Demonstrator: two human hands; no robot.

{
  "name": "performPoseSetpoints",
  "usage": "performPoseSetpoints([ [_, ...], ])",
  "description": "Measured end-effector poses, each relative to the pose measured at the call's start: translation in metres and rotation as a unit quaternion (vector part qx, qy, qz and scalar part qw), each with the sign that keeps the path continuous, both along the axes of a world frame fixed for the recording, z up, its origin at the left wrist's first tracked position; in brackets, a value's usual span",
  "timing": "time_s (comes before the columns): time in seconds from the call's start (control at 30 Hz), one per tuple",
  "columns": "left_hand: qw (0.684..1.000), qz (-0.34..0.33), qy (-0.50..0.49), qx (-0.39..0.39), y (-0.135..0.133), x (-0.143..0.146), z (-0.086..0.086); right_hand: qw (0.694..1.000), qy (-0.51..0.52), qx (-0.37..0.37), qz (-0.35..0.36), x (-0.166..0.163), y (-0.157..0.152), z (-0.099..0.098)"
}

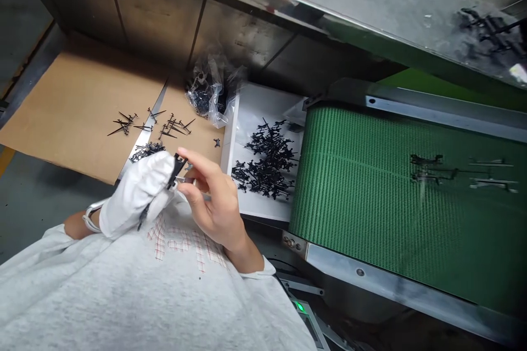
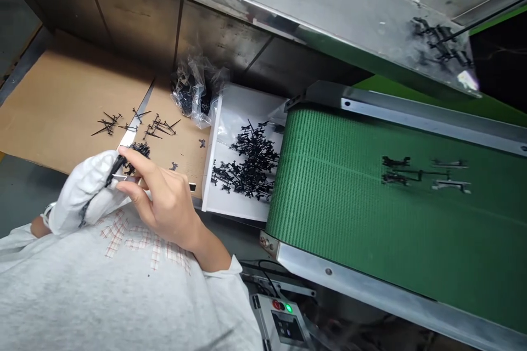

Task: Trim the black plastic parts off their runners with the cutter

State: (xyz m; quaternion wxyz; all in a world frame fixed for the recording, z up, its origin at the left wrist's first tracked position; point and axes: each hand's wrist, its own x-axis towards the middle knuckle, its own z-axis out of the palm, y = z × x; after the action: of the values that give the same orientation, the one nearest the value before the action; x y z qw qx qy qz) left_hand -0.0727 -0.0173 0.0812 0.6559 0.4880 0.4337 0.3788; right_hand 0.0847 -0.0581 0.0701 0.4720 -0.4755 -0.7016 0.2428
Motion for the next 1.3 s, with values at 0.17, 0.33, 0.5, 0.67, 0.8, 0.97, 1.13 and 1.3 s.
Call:
performPoseSetpoints([
  [0.17,1.0,-0.015,0.017,0.006,0.005,0.008,0.014,1.0,0.016,0.023,0.007,0.0,0.001,0.002],
  [0.33,0.999,-0.02,0.047,0.013,0.001,0.006,0.016,0.999,0.026,0.037,0.008,0.0,0.002,0.002],
  [0.5,0.998,-0.042,0.047,0.018,0.0,0.005,0.014,0.998,0.004,0.061,-0.009,-0.002,0.004,0.002],
  [0.67,0.997,-0.047,0.049,0.044,0.0,0.005,0.014,0.977,-0.078,0.172,-0.098,-0.009,0.008,-0.004],
  [0.8,0.996,-0.051,0.059,0.036,-0.001,0.003,0.012,0.98,-0.053,0.166,-0.092,-0.009,0.009,-0.006],
  [0.97,0.998,0.016,0.05,0.031,-0.002,0.007,0.015,0.995,0.031,0.088,-0.042,-0.005,0.003,-0.006],
  [1.13,0.992,0.091,0.059,0.066,0.003,0.012,0.007,0.995,0.083,0.056,0.022,-0.007,-0.005,-0.01],
  [1.3,0.981,0.115,0.081,0.134,0.012,0.014,-0.002,0.994,0.078,0.061,0.037,-0.011,-0.008,-0.017],
])
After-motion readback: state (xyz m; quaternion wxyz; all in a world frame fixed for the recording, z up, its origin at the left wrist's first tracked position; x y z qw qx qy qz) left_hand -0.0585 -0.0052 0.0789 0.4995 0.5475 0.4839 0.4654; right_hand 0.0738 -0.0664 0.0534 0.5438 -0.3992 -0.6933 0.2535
